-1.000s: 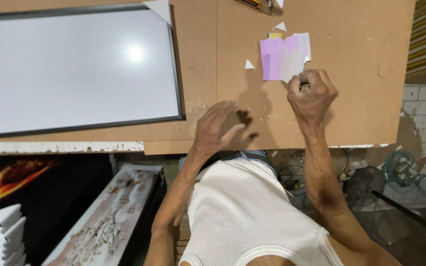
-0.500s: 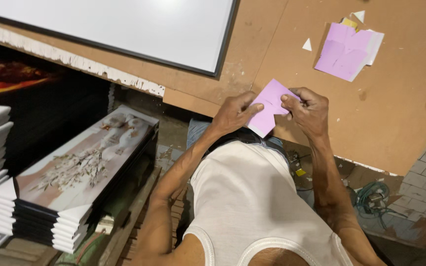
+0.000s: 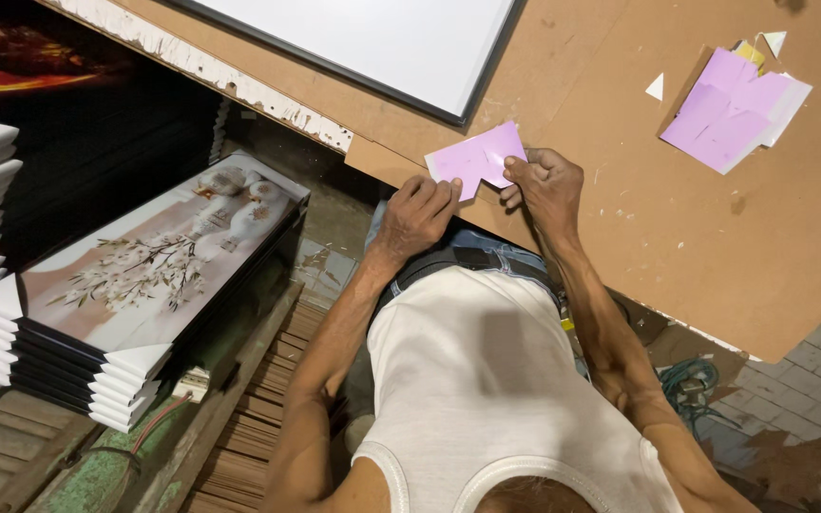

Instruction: The person places small purple paper pieces into the corners of a picture frame and secures them with a staple gun. The person then flips the frame and stacks it with others, repeating the process with additional frames.

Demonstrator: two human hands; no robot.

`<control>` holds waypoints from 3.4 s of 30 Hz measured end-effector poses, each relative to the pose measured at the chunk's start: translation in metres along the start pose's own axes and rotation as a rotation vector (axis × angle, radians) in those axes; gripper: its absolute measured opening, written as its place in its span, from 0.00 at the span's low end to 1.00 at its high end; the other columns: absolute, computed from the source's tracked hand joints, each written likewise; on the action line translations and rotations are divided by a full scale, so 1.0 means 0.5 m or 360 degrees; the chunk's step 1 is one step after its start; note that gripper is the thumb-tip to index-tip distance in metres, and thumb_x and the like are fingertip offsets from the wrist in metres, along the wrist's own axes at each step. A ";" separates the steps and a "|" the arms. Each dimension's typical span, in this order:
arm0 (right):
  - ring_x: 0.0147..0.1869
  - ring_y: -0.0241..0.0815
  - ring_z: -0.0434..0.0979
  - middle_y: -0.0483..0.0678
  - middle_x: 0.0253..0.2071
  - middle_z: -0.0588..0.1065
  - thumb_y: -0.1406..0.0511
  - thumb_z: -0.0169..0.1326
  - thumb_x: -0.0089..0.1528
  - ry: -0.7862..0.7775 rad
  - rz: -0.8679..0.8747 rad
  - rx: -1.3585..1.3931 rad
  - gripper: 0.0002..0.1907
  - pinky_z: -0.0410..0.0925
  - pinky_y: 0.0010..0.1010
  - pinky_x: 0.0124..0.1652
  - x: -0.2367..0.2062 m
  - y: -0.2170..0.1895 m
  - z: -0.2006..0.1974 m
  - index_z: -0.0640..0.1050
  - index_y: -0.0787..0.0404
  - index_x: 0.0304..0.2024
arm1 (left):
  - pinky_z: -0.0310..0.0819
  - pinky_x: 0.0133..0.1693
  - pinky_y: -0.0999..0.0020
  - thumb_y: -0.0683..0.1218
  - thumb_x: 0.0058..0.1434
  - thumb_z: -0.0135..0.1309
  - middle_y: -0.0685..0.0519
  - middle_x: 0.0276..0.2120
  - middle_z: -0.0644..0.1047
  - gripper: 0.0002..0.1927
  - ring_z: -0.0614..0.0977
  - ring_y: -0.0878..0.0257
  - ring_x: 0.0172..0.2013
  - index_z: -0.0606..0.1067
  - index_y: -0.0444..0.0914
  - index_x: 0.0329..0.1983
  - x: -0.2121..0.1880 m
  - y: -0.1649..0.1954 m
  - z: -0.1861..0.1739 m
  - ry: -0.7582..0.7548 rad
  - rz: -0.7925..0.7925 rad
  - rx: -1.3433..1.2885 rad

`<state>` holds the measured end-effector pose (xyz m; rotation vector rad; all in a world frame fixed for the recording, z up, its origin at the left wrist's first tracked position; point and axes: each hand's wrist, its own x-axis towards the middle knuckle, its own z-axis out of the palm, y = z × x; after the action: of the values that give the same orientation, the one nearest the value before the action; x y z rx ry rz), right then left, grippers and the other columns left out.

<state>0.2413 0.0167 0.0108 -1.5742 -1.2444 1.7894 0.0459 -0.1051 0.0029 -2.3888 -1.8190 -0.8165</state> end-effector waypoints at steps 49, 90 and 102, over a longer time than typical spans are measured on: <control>0.27 0.34 0.81 0.54 0.29 0.80 0.67 0.65 0.64 -0.0230 -0.0066 -0.0384 0.11 0.72 0.21 0.23 0.138 -0.057 0.036 0.79 0.71 0.40 | 0.73 0.41 0.61 0.37 0.61 0.62 0.53 0.32 0.73 0.18 0.75 0.58 0.33 0.78 0.34 0.55 0.009 -0.092 0.072 0.0284 -0.0358 0.0020; 0.30 0.35 0.80 0.52 0.29 0.81 0.68 0.67 0.59 0.0198 -0.0011 -0.0307 0.13 0.72 0.22 0.27 0.122 -0.089 0.132 0.80 0.73 0.39 | 0.65 0.24 0.63 0.44 0.56 0.67 0.57 0.23 0.74 0.03 0.73 0.61 0.25 0.82 0.42 0.31 0.181 -0.218 0.034 -0.0153 -0.0286 -0.0991; 0.47 0.41 0.77 0.50 0.44 0.77 0.71 0.64 0.65 0.0105 -0.0673 -0.0678 0.14 0.75 0.27 0.44 0.049 -0.045 0.133 0.82 0.66 0.54 | 0.67 0.24 0.65 0.42 0.56 0.63 0.58 0.24 0.75 0.01 0.73 0.62 0.26 0.83 0.42 0.30 0.168 -0.211 0.061 -0.0238 -0.0449 -0.0980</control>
<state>0.1676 0.0257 0.0129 -1.4169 -1.8519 1.2543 -0.0227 0.0132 -0.0180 -2.6067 -2.2645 -1.4467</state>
